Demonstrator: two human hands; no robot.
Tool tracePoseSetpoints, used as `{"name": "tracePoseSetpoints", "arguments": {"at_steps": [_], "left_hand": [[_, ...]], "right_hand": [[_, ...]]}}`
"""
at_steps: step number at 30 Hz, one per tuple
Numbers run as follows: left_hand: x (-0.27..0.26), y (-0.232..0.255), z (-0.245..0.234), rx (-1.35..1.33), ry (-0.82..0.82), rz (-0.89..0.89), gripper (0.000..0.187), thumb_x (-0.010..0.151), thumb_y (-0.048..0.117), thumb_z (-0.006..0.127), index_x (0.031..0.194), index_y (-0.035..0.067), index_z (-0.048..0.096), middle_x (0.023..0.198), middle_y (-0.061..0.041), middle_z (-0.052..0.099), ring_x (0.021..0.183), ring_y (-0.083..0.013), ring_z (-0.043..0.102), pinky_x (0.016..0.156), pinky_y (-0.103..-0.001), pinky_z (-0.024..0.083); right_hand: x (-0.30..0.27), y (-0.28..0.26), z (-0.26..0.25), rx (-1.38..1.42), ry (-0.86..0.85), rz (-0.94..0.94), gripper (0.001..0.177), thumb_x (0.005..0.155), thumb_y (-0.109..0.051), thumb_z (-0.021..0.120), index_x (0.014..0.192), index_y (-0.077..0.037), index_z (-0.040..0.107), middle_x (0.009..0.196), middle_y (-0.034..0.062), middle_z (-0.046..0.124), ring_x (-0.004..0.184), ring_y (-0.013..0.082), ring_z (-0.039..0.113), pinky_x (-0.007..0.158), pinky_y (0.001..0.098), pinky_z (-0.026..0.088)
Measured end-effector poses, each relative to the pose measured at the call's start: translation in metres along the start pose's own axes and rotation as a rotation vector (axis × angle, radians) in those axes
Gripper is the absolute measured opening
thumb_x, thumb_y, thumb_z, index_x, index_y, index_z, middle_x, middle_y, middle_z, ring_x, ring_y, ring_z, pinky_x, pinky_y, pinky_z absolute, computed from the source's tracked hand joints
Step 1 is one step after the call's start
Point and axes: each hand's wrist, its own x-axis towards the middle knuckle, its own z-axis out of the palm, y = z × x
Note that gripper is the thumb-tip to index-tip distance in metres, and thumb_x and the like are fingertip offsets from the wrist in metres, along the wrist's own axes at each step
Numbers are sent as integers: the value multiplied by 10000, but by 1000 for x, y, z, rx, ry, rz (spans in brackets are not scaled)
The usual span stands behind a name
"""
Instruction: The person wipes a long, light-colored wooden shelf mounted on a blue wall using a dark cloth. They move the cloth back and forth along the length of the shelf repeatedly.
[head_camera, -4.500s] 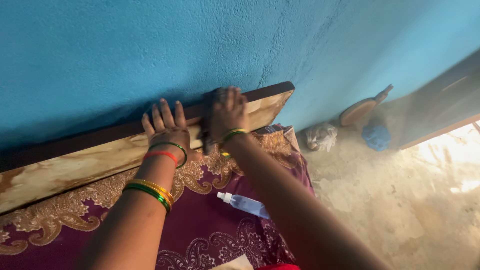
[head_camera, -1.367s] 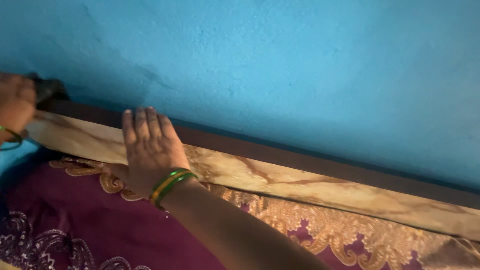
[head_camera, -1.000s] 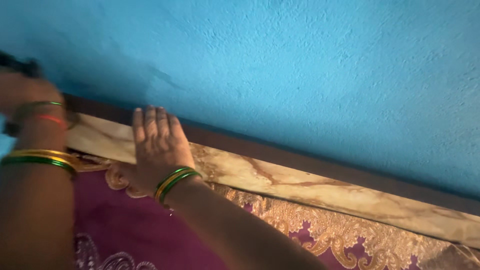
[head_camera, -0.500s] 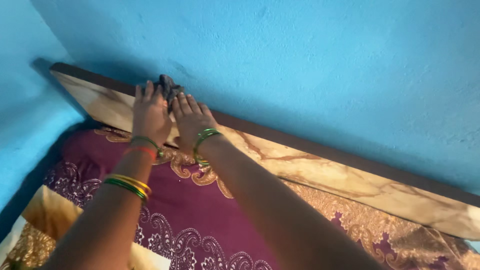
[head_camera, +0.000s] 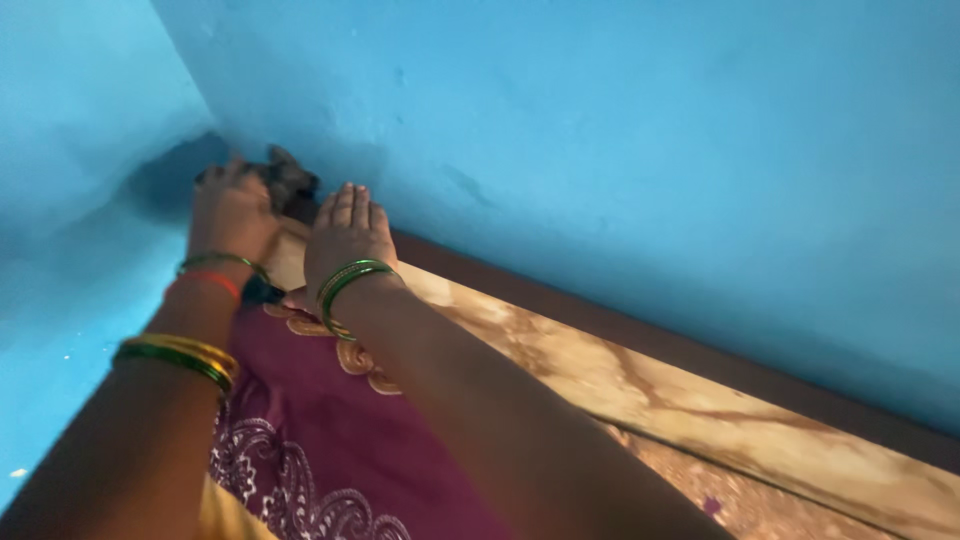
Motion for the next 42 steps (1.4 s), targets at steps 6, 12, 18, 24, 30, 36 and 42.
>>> {"name": "tracePoseSetpoints", "arguments": {"at_steps": [6, 12, 18, 24, 30, 36, 42], "left_hand": [[23, -45, 35, 90, -224, -315, 286, 1068, 114, 508, 1119, -24, 752, 1268, -256, 699, 1254, -412, 598, 1330, -531, 318], [-1, 37, 34, -7, -25, -285, 649, 878, 316, 640, 1364, -110, 578, 1493, -308, 496, 1435, -512, 314, 1202, -569, 229], [-46, 151, -12, -58, 0, -17, 682, 896, 335, 655, 1406, -100, 530, 1494, -298, 485, 1449, -479, 358, 1233, -560, 236], [-105, 267, -62, -330, 121, 158, 476, 958, 169, 579, 1393, -27, 578, 1479, -246, 532, 1419, -494, 405, 1211, -531, 322], [-60, 241, -97, -142, -141, 286, 318, 1017, 280, 522, 1131, 46, 705, 1169, -150, 699, 1189, -337, 616, 1128, -521, 411], [26, 171, -98, 151, -683, 119, 507, 1025, 402, 396, 1148, 88, 775, 1244, -181, 727, 1137, -353, 703, 994, -502, 534], [53, 121, -102, 246, -798, -275, 496, 1024, 416, 395, 1288, 157, 726, 1403, -107, 666, 1345, -309, 582, 1228, -563, 257]], "right_hand": [[7, 2, 3, 16, 9, -69, 1443, 711, -863, 661, 1564, 96, 0, 1667, 273, 51, 1560, 395, 43, 1243, 479, 145], [-5, 21, 0, 144, 5, -103, 1363, 758, -738, 737, 1592, 42, -7, 1691, 235, 45, 1575, 340, 62, 1260, 435, 141], [-60, 62, 24, 112, -62, 89, 1327, 766, -566, 826, 1586, 4, -47, 1698, 179, -22, 1572, 288, -6, 1262, 437, 92], [-149, 130, 55, -135, 186, 109, 1183, 788, -368, 807, 1585, 57, 42, 1669, 236, 113, 1547, 341, 113, 1234, 467, 130], [-164, 133, 53, 105, 242, 124, 1179, 762, -472, 778, 1579, 11, 77, 1653, 196, 168, 1537, 343, 166, 1238, 491, 133], [-173, 128, 33, 80, 129, 133, 1187, 794, -575, 701, 1584, -17, 13, 1664, 176, 103, 1543, 336, 80, 1227, 504, 68], [-170, 123, 25, 84, -1, 169, 1198, 817, -602, 659, 1588, -17, -48, 1680, 181, 35, 1561, 321, 6, 1240, 494, 17]]}}
